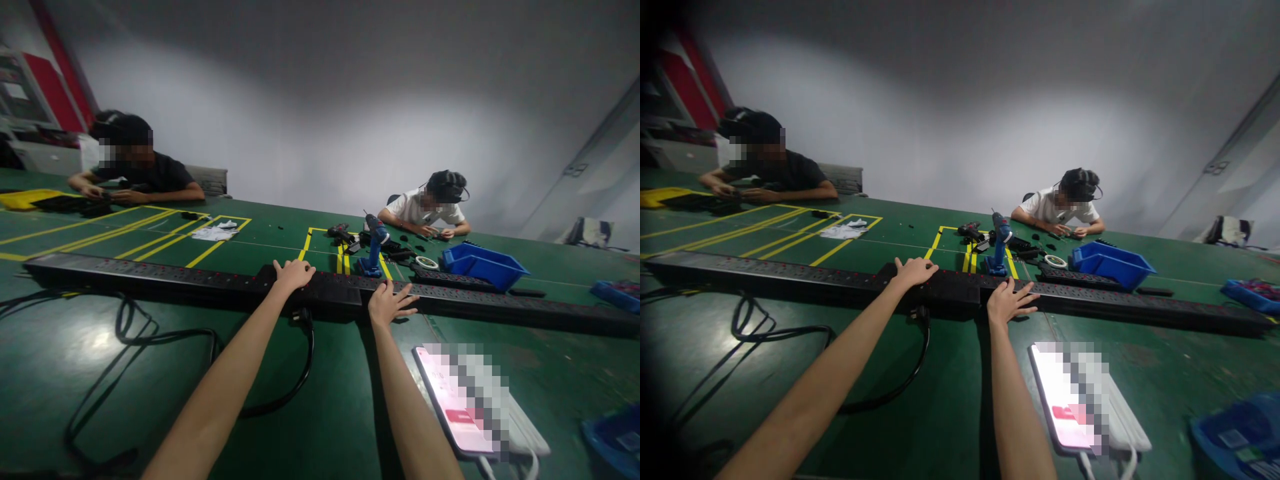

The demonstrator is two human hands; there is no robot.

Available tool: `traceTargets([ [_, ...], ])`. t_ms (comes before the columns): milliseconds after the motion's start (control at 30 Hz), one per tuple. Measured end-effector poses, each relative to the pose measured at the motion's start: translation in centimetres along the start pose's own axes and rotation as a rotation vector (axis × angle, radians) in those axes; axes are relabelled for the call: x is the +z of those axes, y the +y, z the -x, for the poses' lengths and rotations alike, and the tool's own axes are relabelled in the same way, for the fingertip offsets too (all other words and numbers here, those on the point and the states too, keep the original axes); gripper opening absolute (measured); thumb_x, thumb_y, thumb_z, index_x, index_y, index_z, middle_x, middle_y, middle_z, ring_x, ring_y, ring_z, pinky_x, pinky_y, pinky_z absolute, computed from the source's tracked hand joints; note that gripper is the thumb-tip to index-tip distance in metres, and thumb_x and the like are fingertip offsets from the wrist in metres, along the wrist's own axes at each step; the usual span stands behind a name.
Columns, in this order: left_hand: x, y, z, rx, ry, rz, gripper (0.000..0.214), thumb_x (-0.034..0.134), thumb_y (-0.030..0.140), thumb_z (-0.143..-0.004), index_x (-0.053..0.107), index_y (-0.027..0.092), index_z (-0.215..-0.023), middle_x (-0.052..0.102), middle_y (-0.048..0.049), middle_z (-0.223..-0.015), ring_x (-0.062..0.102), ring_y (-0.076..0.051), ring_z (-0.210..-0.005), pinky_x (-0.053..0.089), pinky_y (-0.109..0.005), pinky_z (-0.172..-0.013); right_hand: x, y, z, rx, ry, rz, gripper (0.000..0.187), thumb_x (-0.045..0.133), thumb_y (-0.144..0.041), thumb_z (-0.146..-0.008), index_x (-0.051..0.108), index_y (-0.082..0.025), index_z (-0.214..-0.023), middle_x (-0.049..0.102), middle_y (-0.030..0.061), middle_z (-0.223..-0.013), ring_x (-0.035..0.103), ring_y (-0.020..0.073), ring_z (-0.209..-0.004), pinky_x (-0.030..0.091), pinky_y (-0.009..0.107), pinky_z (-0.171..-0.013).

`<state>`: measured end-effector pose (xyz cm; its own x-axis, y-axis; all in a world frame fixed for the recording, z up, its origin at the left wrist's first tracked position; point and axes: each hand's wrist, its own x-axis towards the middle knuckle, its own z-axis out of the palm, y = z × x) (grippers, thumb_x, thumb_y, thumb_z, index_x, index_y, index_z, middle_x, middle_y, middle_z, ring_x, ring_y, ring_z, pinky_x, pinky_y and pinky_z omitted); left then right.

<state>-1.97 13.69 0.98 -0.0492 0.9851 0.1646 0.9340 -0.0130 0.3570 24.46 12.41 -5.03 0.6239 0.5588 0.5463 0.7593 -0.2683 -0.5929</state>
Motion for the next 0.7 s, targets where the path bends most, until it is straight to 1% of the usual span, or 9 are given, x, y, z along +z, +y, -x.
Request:
traceTargets([
  [33,-0.1,0.1,-0.4,-0.012,-0.015,-0.008,0.043,0.042,0.058,-0.089,0.073,0.032,-0.105,0.067,-0.0104,-0.124,0.051,-0.043,-0.125,0.003,-0.079,-0.106,0.1,0.0,0.0,-0.002,0.0,-0.002,0.041,0.039,-0.034,-0.096,0.066,-0.025,-0.126,0.024,0.0183,-0.158,0.008,0.0456,-0.146,0.016,0.078,-0.1],
  [100,-0.2,0.1,-0.9,-0.027,-0.055,-0.015,0.045,0.042,0.061,-0.088,0.074,0.033,-0.102,0.068,-0.01,-0.123,0.05,-0.045,-0.126,0.001,-0.081,-0.105,0.1,0.0,0.0,-0.001,-0.013,-0.004,0.042,0.039,-0.034,-0.097,0.066,-0.025,-0.126,0.021,0.0168,-0.16,0.005,0.0456,-0.147,0.014,0.077,-0.101],
  [167,-0.1,-0.2,-1.0,-0.03,-0.087,-0.018,0.047,0.04,0.063,-0.088,0.073,0.034,-0.105,0.068,-0.0091,-0.124,0.05,-0.044,-0.126,0.002,-0.081,-0.105,0.0,0.0,0.0,-0.003,-0.04,-0.006,0.042,0.038,-0.035,-0.097,0.066,-0.025,-0.127,0.019,0.0151,-0.161,0.001,0.0456,-0.147,0.012,0.077,-0.103],
  [233,-0.1,-0.6,-1.0,-0.018,-0.09,-0.03,0.049,0.037,0.064,-0.089,0.072,0.034,-0.107,0.068,-0.009,-0.125,0.052,-0.043,-0.125,0.004,-0.08,-0.106,-0.2,-0.1,0.1,-0.005,-0.072,-0.008,0.042,0.039,-0.035,-0.097,0.066,-0.025,-0.127,0.019,0.0147,-0.161,-0.002,0.0459,-0.147,0.01,0.077,-0.103],
  [400,0.1,-1.1,-1.0,0.029,-0.075,-0.059,0.051,0.034,0.06,-0.092,0.071,0.03,-0.108,0.068,-0.0115,-0.124,0.054,-0.043,-0.123,0.004,-0.082,-0.104,-0.5,-0.1,0.0,-0.002,-0.114,-0.011,0.042,0.039,-0.036,-0.097,0.066,-0.024,-0.128,0.024,0.0158,-0.159,-0.003,0.0459,-0.147,0.008,0.077,-0.103],
  [533,0.0,-1.3,-1.2,0.037,-0.093,-0.086,0.053,0.032,0.061,-0.092,0.071,0.028,-0.107,0.069,-0.0133,-0.122,0.054,-0.043,-0.123,0.005,-0.083,-0.103,-0.3,0.0,0.0,-0.009,-0.108,-0.008,0.042,0.039,-0.036,-0.098,0.067,-0.024,-0.126,0.026,0.0154,-0.158,-0.004,0.0466,-0.146,0.008,0.076,-0.104],
  [700,-0.1,-1.3,-1.5,0.059,-0.141,-0.133,0.058,0.026,0.062,-0.093,0.067,0.027,-0.115,0.065,-0.0137,-0.13,0.052,-0.043,-0.125,0.008,-0.086,-0.099,0.1,0.0,0.1,-0.001,-0.082,0.05,0.041,0.04,-0.037,-0.098,0.066,-0.026,-0.127,0.03,0.0125,-0.157,-0.002,0.046,-0.146,0.01,0.072,-0.107],
])
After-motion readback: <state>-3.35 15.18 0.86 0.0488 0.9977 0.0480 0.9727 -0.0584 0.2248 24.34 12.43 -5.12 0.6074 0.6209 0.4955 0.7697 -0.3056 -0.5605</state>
